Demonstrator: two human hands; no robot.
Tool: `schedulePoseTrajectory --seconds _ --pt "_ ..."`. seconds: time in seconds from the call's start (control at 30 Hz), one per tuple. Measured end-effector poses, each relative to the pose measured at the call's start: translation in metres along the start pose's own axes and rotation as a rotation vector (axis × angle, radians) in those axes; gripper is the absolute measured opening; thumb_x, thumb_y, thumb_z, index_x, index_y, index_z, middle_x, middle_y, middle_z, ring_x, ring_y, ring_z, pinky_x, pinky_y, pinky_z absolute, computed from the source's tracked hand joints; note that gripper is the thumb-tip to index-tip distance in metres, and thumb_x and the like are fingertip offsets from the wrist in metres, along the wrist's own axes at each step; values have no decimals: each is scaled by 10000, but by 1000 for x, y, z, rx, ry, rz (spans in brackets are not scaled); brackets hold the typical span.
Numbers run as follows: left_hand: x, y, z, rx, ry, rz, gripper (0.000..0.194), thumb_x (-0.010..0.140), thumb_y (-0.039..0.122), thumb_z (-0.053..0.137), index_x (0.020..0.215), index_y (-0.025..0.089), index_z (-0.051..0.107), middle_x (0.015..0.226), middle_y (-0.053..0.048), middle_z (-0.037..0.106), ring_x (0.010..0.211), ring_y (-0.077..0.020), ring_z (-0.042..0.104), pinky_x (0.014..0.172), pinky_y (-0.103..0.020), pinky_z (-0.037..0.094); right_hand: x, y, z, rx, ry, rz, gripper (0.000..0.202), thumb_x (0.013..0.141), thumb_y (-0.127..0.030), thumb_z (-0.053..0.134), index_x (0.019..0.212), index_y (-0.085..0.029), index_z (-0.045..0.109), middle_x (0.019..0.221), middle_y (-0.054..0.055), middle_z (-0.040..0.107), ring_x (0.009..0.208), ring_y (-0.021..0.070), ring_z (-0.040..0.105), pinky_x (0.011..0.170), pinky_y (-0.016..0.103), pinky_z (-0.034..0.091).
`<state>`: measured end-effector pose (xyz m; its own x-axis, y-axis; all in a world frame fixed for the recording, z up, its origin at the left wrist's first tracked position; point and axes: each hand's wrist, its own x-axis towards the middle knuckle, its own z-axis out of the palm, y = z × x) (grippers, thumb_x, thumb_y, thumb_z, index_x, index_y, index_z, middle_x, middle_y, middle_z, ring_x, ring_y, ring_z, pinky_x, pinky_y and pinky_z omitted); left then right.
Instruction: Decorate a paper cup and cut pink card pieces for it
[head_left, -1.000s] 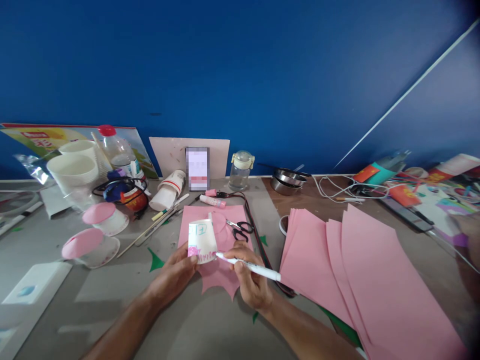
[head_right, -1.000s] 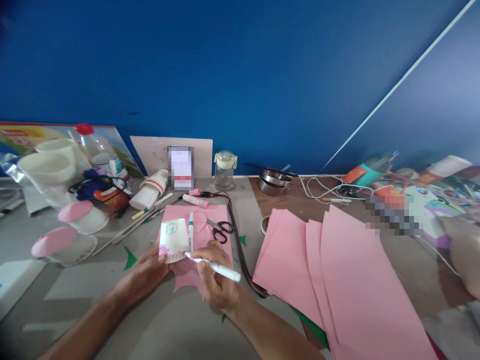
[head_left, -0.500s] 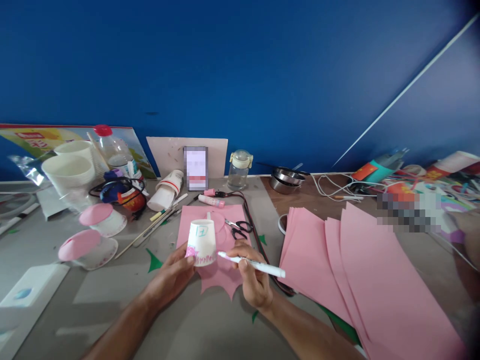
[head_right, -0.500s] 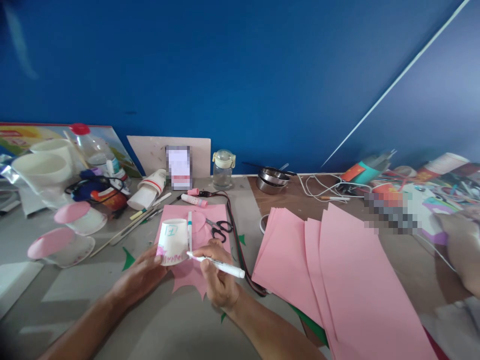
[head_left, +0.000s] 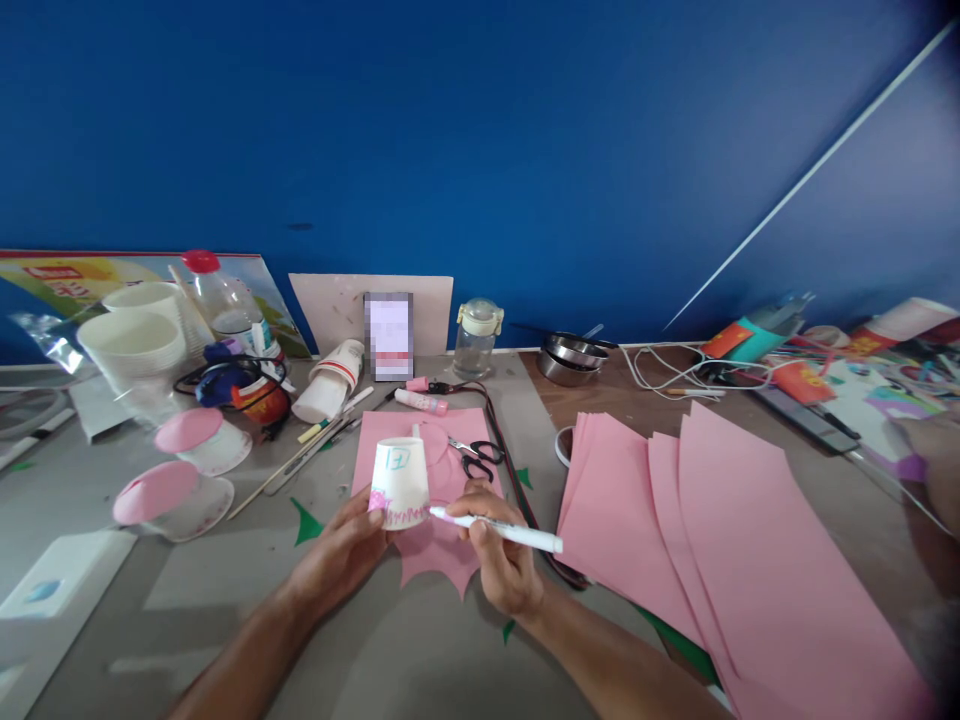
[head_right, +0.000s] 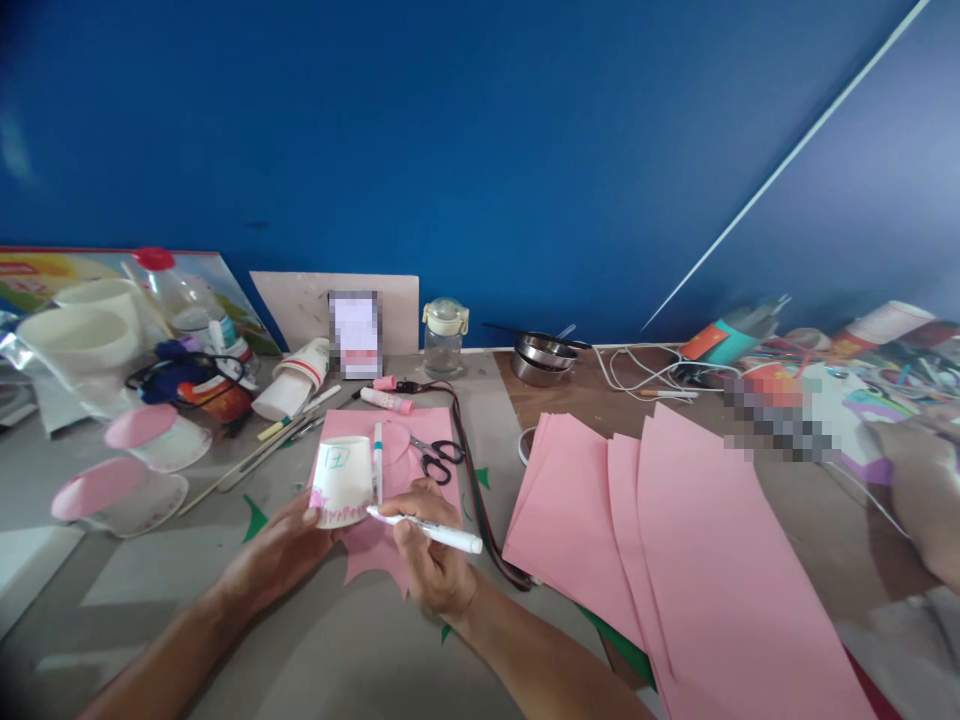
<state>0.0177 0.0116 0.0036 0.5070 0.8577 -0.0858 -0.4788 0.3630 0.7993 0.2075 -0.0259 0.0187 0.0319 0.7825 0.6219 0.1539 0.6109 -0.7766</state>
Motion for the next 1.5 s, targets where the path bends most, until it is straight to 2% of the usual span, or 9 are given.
schedulePoseTrajectory --seconds 0.23,0.37,0.57,0.73,0.87,1.0,1.2,1.5 --pt "0 -2 -4 -42 -2 4 347 809 319 657 1107 147 703 1097 -125 717 1044 -271 626 977 -383 422 -2 2 -1 28 0 35 329 977 -408 366 956 -262 660 587 20 532 657 219 528 725 439 450" --pt "-1 -2 -3 -51 -6 -11 351 799 321 668 1104 154 709 1090 -112 721 1050 -275 624 994 -401 415 -1 0 -1 40 -8 20 319 976 -419 365 980 -272 649 638 30 574 653 213 539 706 434 457" --pt "-1 -1 -3 -68 11 -31 358 791 339 677 1090 146 715 1076 -111 726 1028 -275 635 967 -389 445 1 -2 -1 66 0 -32 297 984 -366 368 1028 -269 645 609 17 549 667 214 546 720 431 445" --pt "-1 0 -4 -72 13 -33 346 782 325 682 1075 144 722 1070 -112 729 1025 -283 635 947 -392 457 1 -1 -2 66 -34 -29 313 978 -368 374 961 -245 661 594 10 531 644 203 537 693 410 443" --pt "-1 0 -4 -72 14 -47 359 777 333 687 1081 144 721 1119 -117 716 1046 -290 626 944 -396 460 2 -2 -1 65 10 -14 310 982 -390 368 1008 -268 652 614 22 551 648 208 527 691 416 446" --pt "-1 0 -4 -86 18 -51 349 771 339 695 1059 145 728 1084 -114 729 1023 -281 636 952 -388 459 3 -4 -1 60 -25 -22 299 987 -392 368 1022 -287 646 598 9 546 638 200 540 706 414 452" --pt "-1 0 -5 -90 -3 -59 359 784 338 681 1084 144 719 1120 -114 717 1067 -287 620 991 -398 438 2 -3 -2 65 3 2 305 984 -390 372 1002 -278 655 601 17 547 660 209 548 688 407 448" --pt "0 2 -3 -103 1 -60 386 778 347 696 1107 147 716 1142 -112 714 1079 -285 616 955 -373 466 4 -3 -1 53 29 -25 316 982 -353 377 955 -233 668 585 4 553 622 187 539 705 392 434"
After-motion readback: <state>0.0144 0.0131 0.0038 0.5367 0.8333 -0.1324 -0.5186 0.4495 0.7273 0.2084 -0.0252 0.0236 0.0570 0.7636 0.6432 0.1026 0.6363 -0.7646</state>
